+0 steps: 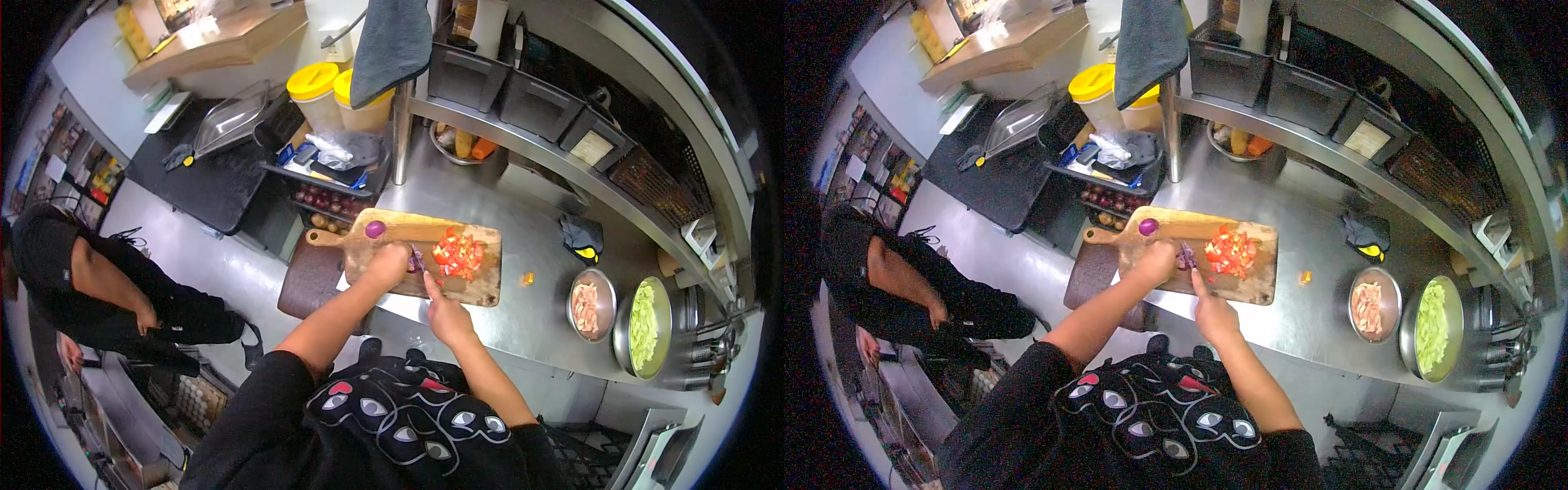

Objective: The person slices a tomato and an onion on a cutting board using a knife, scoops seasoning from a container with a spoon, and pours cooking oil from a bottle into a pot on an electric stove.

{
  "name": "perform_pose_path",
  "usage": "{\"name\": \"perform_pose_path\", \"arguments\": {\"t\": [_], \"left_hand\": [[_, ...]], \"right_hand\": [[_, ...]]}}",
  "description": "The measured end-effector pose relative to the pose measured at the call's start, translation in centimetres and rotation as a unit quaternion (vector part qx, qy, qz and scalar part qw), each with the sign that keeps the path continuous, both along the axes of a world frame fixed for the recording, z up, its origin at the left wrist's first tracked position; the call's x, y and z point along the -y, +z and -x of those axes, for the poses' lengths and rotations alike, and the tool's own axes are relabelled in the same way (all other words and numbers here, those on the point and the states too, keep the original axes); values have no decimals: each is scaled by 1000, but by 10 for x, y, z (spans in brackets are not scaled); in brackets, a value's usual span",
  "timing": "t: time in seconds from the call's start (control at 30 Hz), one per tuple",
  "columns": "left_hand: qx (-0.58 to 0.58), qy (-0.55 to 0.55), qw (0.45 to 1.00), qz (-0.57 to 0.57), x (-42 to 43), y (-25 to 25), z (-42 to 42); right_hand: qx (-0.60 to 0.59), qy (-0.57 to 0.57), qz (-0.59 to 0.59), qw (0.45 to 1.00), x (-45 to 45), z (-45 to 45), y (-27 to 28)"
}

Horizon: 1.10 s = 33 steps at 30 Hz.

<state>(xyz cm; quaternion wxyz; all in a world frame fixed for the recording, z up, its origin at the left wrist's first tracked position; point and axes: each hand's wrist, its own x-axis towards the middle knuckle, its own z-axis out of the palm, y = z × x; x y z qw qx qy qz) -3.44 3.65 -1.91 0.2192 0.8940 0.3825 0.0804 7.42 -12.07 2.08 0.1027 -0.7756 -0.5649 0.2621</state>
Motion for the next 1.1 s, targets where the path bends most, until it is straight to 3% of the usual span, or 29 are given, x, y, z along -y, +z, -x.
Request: {"name": "perform_pose_path", "arguments": {"t": [0.07, 0.17, 0.33, 0.47, 0.73, 0.87, 0.97, 1.1], "left_hand": [[-21, 8, 1000, -16, 1, -2, -2], [-25, 20, 999, -13, 4, 4, 0], [38, 26, 998, 32, -1, -6, 1], [-5, 27, 999, 18, -3, -12, 1], [-38, 17, 999, 10, 2, 5, 0], [-27, 17, 999, -1, -2, -9, 0], [-7, 5, 1000, -8, -4, -19, 0], [17, 26, 999, -9, -2, -14, 2]], "right_hand": [[-12, 1, 11, 1000, -5, 0, -2], [-9, 3, -60, 998, -15, -2, -37], [-12, 10, -17, 1000, -19, -8, -3], [9, 11, 22, 1000, -1, 1, 22], [16, 12, -3, 1000, -3, 3, -4], [34, 8, 18, 999, -20, 6, -15], [15, 16, -38, 999, -22, 0, -28], [9, 18, -52, 998, -17, -7, -10]]}}
